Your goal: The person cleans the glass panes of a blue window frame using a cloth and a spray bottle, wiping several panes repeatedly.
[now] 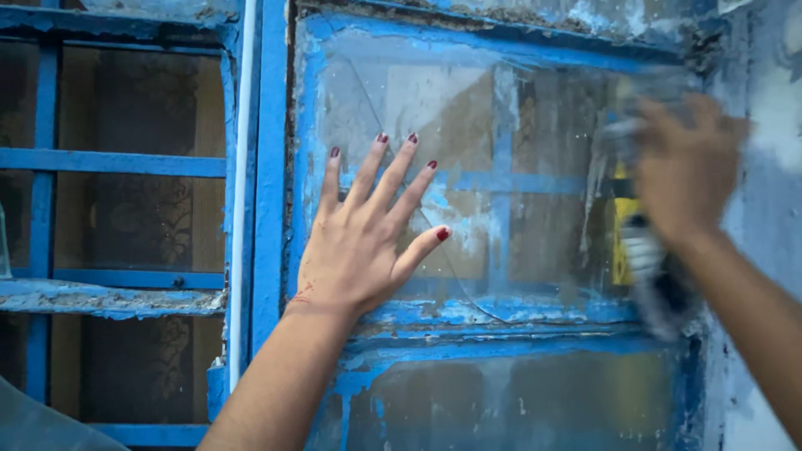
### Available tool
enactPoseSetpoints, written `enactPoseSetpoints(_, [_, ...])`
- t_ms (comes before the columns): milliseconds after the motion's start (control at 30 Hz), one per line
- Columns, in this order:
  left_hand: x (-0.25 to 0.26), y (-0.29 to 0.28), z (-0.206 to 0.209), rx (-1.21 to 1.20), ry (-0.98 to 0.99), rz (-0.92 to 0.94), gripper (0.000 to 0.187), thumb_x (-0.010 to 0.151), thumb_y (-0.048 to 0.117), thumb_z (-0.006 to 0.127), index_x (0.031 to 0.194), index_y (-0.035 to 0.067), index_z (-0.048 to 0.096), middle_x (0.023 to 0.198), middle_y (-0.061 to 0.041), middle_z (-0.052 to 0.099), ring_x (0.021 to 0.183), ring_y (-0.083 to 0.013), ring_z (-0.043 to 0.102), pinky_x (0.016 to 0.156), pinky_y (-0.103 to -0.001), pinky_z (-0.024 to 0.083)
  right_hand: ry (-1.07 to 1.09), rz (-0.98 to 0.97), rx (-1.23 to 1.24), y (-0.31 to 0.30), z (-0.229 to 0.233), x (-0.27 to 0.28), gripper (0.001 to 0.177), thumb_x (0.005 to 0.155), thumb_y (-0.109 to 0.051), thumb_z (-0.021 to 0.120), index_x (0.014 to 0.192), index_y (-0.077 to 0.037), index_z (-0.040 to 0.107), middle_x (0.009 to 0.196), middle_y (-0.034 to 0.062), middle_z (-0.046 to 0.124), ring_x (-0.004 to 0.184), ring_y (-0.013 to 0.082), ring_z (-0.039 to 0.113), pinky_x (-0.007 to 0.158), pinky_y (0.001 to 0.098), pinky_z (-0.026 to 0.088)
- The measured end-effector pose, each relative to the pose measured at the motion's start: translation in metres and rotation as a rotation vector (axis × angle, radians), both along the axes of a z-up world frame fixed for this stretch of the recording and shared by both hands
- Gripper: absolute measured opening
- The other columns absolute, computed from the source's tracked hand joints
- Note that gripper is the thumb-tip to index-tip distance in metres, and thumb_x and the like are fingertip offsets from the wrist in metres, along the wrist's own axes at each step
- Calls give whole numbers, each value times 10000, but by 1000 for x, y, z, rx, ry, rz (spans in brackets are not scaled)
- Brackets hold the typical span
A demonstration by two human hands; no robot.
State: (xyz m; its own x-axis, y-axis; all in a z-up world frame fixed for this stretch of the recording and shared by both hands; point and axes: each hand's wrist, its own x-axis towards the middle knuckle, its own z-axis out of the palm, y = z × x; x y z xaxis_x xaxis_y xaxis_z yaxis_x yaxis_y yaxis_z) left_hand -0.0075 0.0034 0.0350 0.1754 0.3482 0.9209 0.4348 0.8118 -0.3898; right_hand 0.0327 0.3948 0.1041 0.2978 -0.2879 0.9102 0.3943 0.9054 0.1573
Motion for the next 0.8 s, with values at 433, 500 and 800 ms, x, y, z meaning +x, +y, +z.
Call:
enactPoseSetpoints(433, [0,0,0,-9,-22,8,704,1006,658,346,1572,242,394,1668,-46,278,1544,-282,197,1232,-589,98,-398,280,507,-148,-98,25,297,844,-230,746,1139,-202,766,1221,46,662,1119,320,548,901,458,445])
enactPoseSetpoints(500, [0,1,0,-15,-12,22,702,1007,656,351,1572,241,393,1672,-42,278,1548,-278,197,1234,-591,99,-340,246,488,-140,-77,24,357,848,-155,729,1198,-217,769,1221,47,663,1127,305,553,905,447,448])
enactPoseSetpoints(800, [1,0,0,-23,0,11,700,990,631,375,1558,222,403,1652,-59,294,1529,-291,218,1213,-600,121,-51,42,-41,35,25,5,363,1002,-86,639,1329,-234,690,1319,104,606,1206,382,512,1031,459,464])
